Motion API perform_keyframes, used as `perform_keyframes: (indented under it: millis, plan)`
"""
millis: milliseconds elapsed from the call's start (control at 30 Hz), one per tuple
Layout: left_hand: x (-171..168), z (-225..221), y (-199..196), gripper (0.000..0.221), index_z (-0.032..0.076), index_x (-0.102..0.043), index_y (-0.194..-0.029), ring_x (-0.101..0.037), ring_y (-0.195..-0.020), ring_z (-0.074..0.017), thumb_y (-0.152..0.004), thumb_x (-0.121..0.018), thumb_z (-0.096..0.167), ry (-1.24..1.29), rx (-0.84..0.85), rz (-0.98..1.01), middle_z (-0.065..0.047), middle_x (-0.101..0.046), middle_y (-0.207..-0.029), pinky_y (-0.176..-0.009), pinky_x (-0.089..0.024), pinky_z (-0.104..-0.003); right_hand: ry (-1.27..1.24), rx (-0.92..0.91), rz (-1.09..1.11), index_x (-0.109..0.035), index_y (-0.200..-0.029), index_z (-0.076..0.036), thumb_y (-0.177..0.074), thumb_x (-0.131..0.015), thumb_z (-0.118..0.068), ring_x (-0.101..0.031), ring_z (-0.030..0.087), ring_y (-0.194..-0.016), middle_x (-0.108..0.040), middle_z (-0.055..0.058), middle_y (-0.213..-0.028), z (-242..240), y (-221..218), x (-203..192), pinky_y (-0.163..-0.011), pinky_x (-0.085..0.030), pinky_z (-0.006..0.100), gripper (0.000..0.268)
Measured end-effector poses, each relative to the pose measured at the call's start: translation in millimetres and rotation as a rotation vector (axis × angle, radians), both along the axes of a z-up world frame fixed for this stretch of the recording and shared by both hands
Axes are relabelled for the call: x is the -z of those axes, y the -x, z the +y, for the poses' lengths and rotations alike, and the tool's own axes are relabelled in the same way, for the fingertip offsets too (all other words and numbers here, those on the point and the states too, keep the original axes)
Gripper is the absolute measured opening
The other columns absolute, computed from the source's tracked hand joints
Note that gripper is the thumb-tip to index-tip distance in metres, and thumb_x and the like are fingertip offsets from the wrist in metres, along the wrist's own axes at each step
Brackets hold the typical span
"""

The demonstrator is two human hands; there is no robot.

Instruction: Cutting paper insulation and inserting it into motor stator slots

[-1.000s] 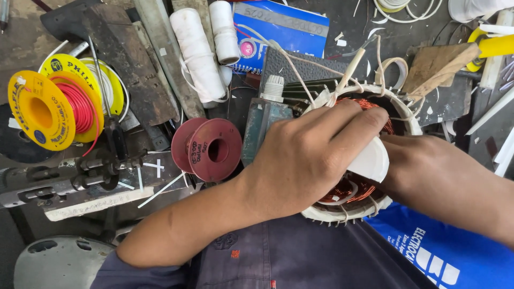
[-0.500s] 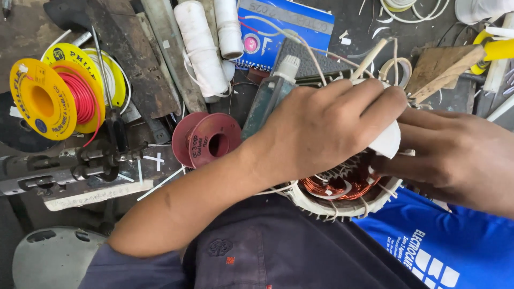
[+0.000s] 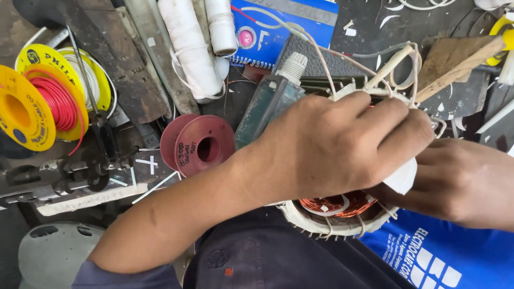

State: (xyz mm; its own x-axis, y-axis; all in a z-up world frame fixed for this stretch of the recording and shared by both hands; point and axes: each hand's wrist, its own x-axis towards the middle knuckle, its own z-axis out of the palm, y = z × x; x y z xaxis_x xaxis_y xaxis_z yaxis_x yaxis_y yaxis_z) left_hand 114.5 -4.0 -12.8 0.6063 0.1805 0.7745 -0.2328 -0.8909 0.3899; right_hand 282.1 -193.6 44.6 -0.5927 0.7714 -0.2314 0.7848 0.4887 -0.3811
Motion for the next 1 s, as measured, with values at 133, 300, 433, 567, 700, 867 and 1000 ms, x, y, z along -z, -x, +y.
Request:
perform_keyframes:
  millis: [133,300,433,567,700,867,1000]
  plan:
    - [2.5,-3.4,-1.7,0.013,0.011,-0.065,-0.096,-0.046,-0.062,-0.0111,-0.098,-0.064,-0.001,0.027,-0.008,-0.018,0.002,-0.054,-0.079,-0.049,-0.032,-0.024,0.035,-0.013,0.008,-0.069,-0.098,-0.005,-0.088,-0.064,-0.013,-0.061,0.033,-0.062,-0.063,0.012,-0.076,-5.5,0.9,8.1,-0.046,-0.051,0.045,0.014]
    - [3.8,-5.2,-2.4,0.011,0.010,-0.063,-0.095,-0.046,-0.061,-0.0103,-0.100,-0.063,0.000,0.032,-0.006,-0.020,0.002,-0.055,-0.079,-0.048,-0.034,-0.024,0.081,0.150,0.055,-0.066,-0.110,0.002,-0.081,-0.079,-0.028,-0.064,0.038,-0.073,-0.065,0.019,-0.088,-16.5,-0.1,14.2,-0.048,-0.052,0.046,0.044]
    - [3.1,-3.8,-1.9,0.011,0.010,-0.063,-0.096,-0.051,-0.063,-0.0108,-0.099,-0.064,0.000,0.017,-0.020,-0.013,0.001,-0.057,-0.081,-0.050,-0.037,-0.023,0.028,0.124,0.068,-0.068,-0.109,0.001,-0.080,-0.079,-0.020,-0.061,0.040,-0.074,-0.064,0.019,-0.088,-4.4,6.6,6.8,-0.046,-0.051,0.045,0.037]
    - [0.8,-1.0,1.4,0.010,0.011,-0.064,-0.095,-0.052,-0.064,-0.0113,-0.100,-0.063,0.002,-0.007,-0.020,0.006,0.001,-0.056,-0.081,-0.050,-0.038,-0.023,0.013,0.027,-0.084,-0.066,-0.108,-0.011,-0.089,-0.061,-0.014,-0.060,0.034,-0.072,-0.063,0.010,-0.094,6.8,22.3,-7.5,-0.060,-0.052,0.049,0.020]
    - [-2.7,0.8,4.1,0.014,0.014,-0.062,-0.095,-0.051,-0.065,-0.0107,-0.097,-0.061,0.000,-0.046,-0.065,0.035,0.004,-0.054,-0.082,-0.049,-0.036,-0.023,0.087,-0.031,-0.097,-0.063,-0.095,-0.009,-0.094,-0.058,-0.011,-0.058,0.029,-0.052,-0.063,0.006,-0.087,15.9,25.6,-10.9,-0.048,-0.049,0.045,0.006]
    - [-1.4,1.3,3.0,0.014,0.012,-0.060,-0.098,-0.054,-0.065,-0.0120,-0.096,-0.064,-0.001,-0.036,-0.020,0.056,0.002,-0.055,-0.083,-0.044,-0.043,-0.027,0.160,0.088,0.064,-0.068,-0.106,-0.010,-0.093,-0.054,-0.015,-0.063,0.029,-0.056,-0.071,0.005,-0.103,12.0,20.9,-6.3,-0.051,-0.048,0.044,0.020]
    - [-1.2,-0.7,2.5,0.019,0.013,-0.059,-0.097,-0.053,-0.064,-0.0121,-0.094,-0.065,-0.004,-0.012,-0.034,0.065,0.002,-0.056,-0.084,-0.041,-0.043,-0.029,0.161,0.178,0.183,-0.069,-0.109,-0.010,-0.090,-0.049,-0.006,-0.071,0.026,-0.086,-0.072,0.007,-0.108,6.4,25.1,-1.8,-0.057,-0.052,0.042,0.029]
